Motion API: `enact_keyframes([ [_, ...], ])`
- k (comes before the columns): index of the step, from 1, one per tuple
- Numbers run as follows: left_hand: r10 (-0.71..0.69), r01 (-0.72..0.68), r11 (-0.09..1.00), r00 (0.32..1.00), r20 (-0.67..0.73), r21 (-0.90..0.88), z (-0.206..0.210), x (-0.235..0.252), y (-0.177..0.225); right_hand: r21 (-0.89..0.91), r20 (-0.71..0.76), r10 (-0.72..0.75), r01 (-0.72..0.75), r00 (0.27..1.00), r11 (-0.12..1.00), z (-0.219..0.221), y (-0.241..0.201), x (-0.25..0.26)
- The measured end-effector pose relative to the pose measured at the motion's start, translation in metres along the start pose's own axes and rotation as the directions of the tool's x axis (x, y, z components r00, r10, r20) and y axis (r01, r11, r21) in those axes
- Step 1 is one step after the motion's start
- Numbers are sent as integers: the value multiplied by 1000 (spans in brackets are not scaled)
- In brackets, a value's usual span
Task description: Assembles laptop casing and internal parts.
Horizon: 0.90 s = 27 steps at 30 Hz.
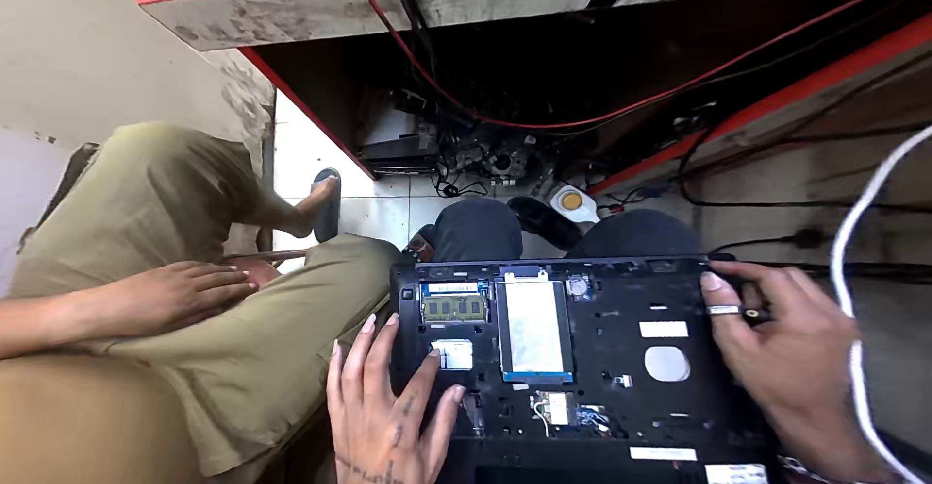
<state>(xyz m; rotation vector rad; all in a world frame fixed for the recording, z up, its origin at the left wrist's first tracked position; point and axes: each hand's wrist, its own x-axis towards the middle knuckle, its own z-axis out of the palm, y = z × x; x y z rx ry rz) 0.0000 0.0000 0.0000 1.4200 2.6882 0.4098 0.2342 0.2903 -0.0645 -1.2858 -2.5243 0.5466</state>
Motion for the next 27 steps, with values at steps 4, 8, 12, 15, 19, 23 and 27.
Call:
enact_keyframes([
  [4, 32, -37, 994, 998, 53, 106, 5, -3, 3, 6, -4, 5, -5, 1000, 1000, 1, 0, 0],
  [8, 58, -69, 985, 996, 75, 155, 5, -6, 3, 10, -10, 9, -9, 1000, 1000, 1, 1, 0],
  [12, 61, -73, 991, 993, 105, 112, -1, -4, 0, 9, -16, 10, -10, 1000, 1000, 1, -2, 1],
  [15, 52, -55, 996, 998, -41, -68, 1, -5, -1, 11, -33, 3, -2, 999, 1000, 0, -4, 1],
  [19, 70, -75, 990, 997, -45, -121, 9, 3, 4, 17, -26, -4, 5, 1000, 1000, 0, -4, 1],
  [23, 197, -200, 980, 963, 185, -3, 6, 1, 20, 16, -30, -4, 5, 1000, 1000, 0, -2, 1],
  [27, 228, -243, 970, 913, 339, 2, -1, -12, 30, 18, -42, 0, 1, 999, 1000, 1, -3, 0],
])
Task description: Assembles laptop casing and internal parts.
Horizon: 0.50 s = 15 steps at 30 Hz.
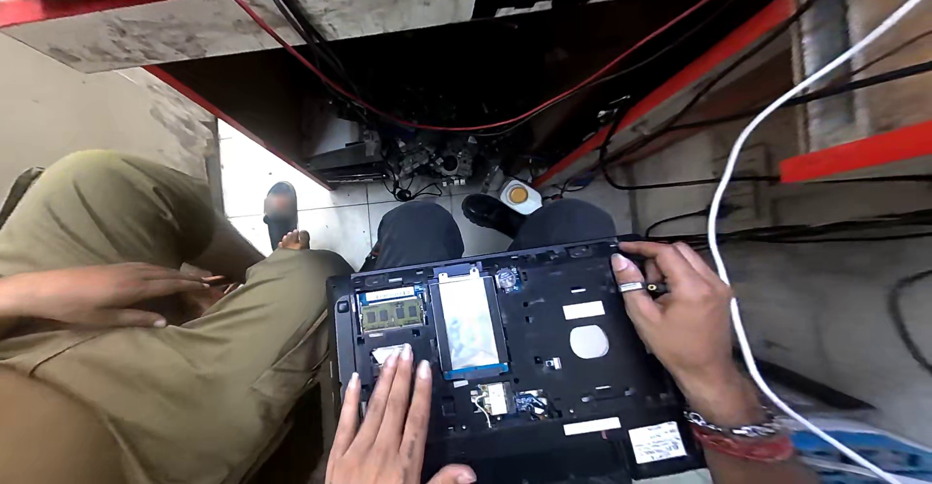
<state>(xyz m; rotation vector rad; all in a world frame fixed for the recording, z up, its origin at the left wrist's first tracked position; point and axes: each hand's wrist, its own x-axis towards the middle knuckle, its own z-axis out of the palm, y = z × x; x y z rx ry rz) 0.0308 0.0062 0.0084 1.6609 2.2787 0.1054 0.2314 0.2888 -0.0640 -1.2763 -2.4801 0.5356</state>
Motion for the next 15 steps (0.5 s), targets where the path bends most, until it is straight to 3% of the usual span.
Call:
enact_keyframes([
  [7, 26, -33, 998, 989, -148, -47, 4, 6, -9, -3, -5, 3, -3, 1000, 1000, 0, -2, 0],
  [10, 14, -43, 982, 988, -157, -182, -8, 9, -14, 11, -7, 10, -10, 1000, 1000, 0, -2, -1],
  [15, -205, -13, 888, 884, -420, -460, -17, 20, -22, 26, -11, 7, -7, 1000, 1000, 0, 0, -2],
])
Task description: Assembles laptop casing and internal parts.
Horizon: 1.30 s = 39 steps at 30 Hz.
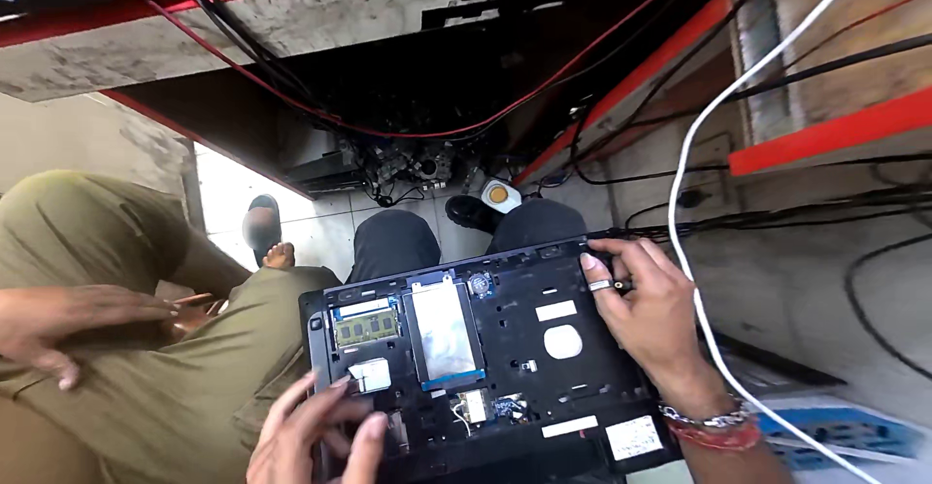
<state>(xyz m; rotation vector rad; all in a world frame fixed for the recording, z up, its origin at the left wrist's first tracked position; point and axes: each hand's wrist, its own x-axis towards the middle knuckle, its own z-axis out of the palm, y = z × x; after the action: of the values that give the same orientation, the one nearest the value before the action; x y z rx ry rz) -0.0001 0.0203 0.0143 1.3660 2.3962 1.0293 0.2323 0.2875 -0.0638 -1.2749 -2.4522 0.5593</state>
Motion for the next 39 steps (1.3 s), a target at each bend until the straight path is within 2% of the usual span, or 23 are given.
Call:
enact_keyframes([
  [1, -9, 7, 997, 1000, -28, -74, 4, 5, 0, 5, -4, -1, 1, 1000, 1000, 0, 0, 0],
  [3, 16, -19, 994, 999, -32, -105, 13, 15, -1, 5, -11, -2, 2, 1000, 1000, 1, 0, 1],
  [7, 82, -82, 995, 997, -7, -58, 24, 22, -6, 9, -6, -4, 4, 1000, 1000, 1, 1, 1],
  [11, 79, -79, 996, 997, 17, -37, 24, 24, -5, 15, -4, 5, -5, 1000, 1000, 2, 1, 0],
  [14, 128, -133, 989, 988, 91, 60, 25, 21, 1, 12, -5, 9, -9, 1000, 1000, 2, 1, 1],
  [16, 225, -262, 958, 939, 261, 114, 29, 12, 14, 7, -1, 14, -14, 1000, 1000, 2, 2, 1],
  [18, 288, -362, 927, 850, 441, 92, 40, -3, 29, 4, 2, 15, -15, 1000, 1000, 2, 1, 0],
  [20, 311, -429, 897, 784, 538, 107, 53, -15, 34, 2, 3, 15, -15, 1000, 1000, 2, 0, 1],
  [26, 282, -458, 878, 730, 623, 140, 60, -16, 33, -7, 2, 25, -25, 1000, 1000, 2, 0, 0],
  [30, 278, -419, 906, 700, 657, 63, 57, -9, 35, 9, -10, 13, -13, 1000, 1000, 3, 1, 2],
  [32, 292, -365, 931, 737, 610, -5, 56, -1, 31, 10, -6, 1, -1, 1000, 1000, 2, 2, 3],
  [35, 234, -231, 972, 911, 338, -51, 60, 27, 21, -8, -10, -5, 5, 1000, 1000, 3, 3, 4],
  [36, 193, -188, 981, 948, 254, -43, 63, 40, 18, -17, -13, -8, 8, 1000, 1000, 4, 4, 4],
  [38, 140, -142, 990, 974, 177, -4, 75, 68, 12, -29, -28, -21, 20, 999, 999, 6, 6, 5],
  [39, 121, -125, 992, 975, 189, 11, 83, 81, 11, -34, -37, -25, 24, 999, 999, 8, 6, 5],
])
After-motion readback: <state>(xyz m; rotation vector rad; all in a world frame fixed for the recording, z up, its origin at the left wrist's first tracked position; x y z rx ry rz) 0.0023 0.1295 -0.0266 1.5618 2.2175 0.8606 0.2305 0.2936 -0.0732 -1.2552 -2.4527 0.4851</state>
